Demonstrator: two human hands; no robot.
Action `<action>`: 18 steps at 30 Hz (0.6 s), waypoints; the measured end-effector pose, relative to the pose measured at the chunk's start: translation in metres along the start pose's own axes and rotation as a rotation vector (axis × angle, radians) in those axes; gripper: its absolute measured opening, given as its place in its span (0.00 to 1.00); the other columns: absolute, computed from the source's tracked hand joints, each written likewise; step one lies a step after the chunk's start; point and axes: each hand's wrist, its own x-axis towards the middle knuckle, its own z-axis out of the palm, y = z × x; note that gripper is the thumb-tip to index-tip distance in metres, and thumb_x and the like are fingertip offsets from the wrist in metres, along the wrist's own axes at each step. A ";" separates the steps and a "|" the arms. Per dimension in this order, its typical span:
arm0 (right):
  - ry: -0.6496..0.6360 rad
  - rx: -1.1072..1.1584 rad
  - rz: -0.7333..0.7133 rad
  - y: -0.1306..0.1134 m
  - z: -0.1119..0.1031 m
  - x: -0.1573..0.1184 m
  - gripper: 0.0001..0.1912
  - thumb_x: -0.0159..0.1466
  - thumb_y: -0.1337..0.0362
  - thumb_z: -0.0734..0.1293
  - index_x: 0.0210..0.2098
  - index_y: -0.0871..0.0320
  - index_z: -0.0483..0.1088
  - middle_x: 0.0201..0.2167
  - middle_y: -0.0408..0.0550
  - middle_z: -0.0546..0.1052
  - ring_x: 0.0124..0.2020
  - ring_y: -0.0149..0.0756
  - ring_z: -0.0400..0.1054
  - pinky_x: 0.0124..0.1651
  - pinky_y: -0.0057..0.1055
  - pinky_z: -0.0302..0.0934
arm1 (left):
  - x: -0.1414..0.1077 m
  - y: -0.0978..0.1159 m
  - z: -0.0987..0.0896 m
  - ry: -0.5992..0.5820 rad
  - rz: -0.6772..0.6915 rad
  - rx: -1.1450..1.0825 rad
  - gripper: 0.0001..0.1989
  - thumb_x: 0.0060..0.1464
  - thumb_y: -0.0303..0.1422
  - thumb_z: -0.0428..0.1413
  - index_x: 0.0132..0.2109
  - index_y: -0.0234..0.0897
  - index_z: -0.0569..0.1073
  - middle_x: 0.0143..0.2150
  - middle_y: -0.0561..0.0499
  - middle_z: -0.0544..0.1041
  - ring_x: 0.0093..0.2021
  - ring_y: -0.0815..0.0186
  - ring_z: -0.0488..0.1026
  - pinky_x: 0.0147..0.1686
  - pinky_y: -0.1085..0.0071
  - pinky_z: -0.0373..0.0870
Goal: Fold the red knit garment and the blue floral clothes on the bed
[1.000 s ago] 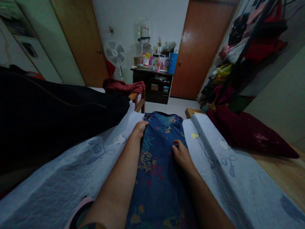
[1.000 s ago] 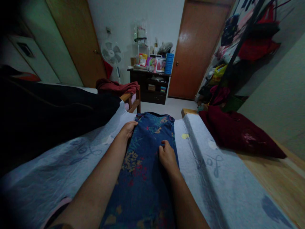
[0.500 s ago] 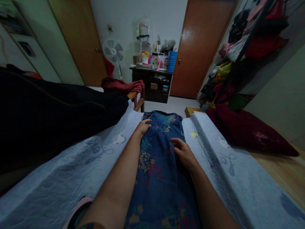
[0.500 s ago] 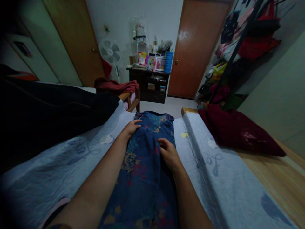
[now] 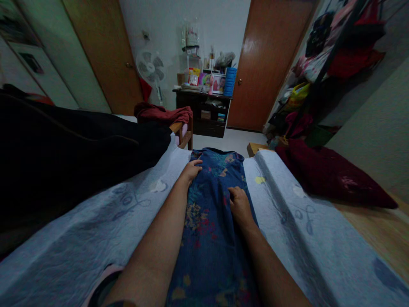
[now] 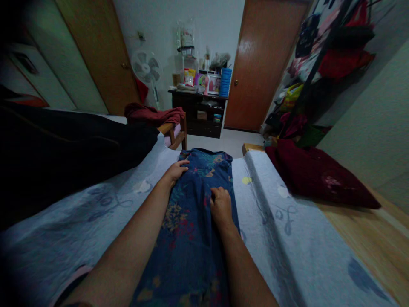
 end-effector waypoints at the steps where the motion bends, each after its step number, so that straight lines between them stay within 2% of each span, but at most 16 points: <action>1: 0.019 0.039 0.001 0.002 0.001 0.000 0.11 0.63 0.67 0.62 0.41 0.57 0.75 0.36 0.50 0.73 0.40 0.40 0.64 0.44 0.32 0.56 | 0.000 0.000 0.000 0.003 -0.001 -0.002 0.24 0.44 0.24 0.60 0.52 0.35 0.76 0.37 0.48 0.81 0.28 0.67 0.76 0.34 0.70 0.73; 5: 0.067 0.153 0.034 0.007 0.004 0.001 0.10 0.62 0.66 0.62 0.37 0.57 0.76 0.33 0.48 0.73 0.37 0.38 0.65 0.42 0.30 0.57 | 0.001 0.000 -0.002 0.030 0.005 -0.017 0.25 0.44 0.24 0.58 0.53 0.35 0.75 0.34 0.49 0.80 0.25 0.69 0.74 0.30 0.73 0.72; 9: 0.064 0.105 0.075 0.008 0.003 0.000 0.09 0.62 0.64 0.63 0.36 0.58 0.76 0.33 0.49 0.72 0.37 0.39 0.64 0.41 0.31 0.56 | 0.002 0.000 -0.003 0.070 0.014 -0.026 0.28 0.43 0.23 0.56 0.55 0.35 0.73 0.33 0.50 0.80 0.24 0.70 0.73 0.29 0.74 0.71; 16: 0.125 0.093 0.010 0.003 0.005 -0.001 0.14 0.61 0.64 0.65 0.45 0.59 0.72 0.40 0.51 0.74 0.41 0.40 0.64 0.44 0.33 0.56 | 0.002 -0.001 0.001 0.088 0.036 -0.001 0.30 0.41 0.20 0.54 0.55 0.34 0.73 0.36 0.48 0.80 0.27 0.67 0.75 0.31 0.72 0.72; 18: 0.138 0.095 -0.021 0.003 0.004 0.000 0.13 0.61 0.63 0.65 0.44 0.59 0.72 0.40 0.51 0.74 0.41 0.41 0.64 0.45 0.33 0.56 | 0.002 0.000 0.002 0.082 0.048 0.012 0.30 0.41 0.20 0.54 0.55 0.35 0.74 0.37 0.49 0.81 0.29 0.67 0.76 0.33 0.72 0.73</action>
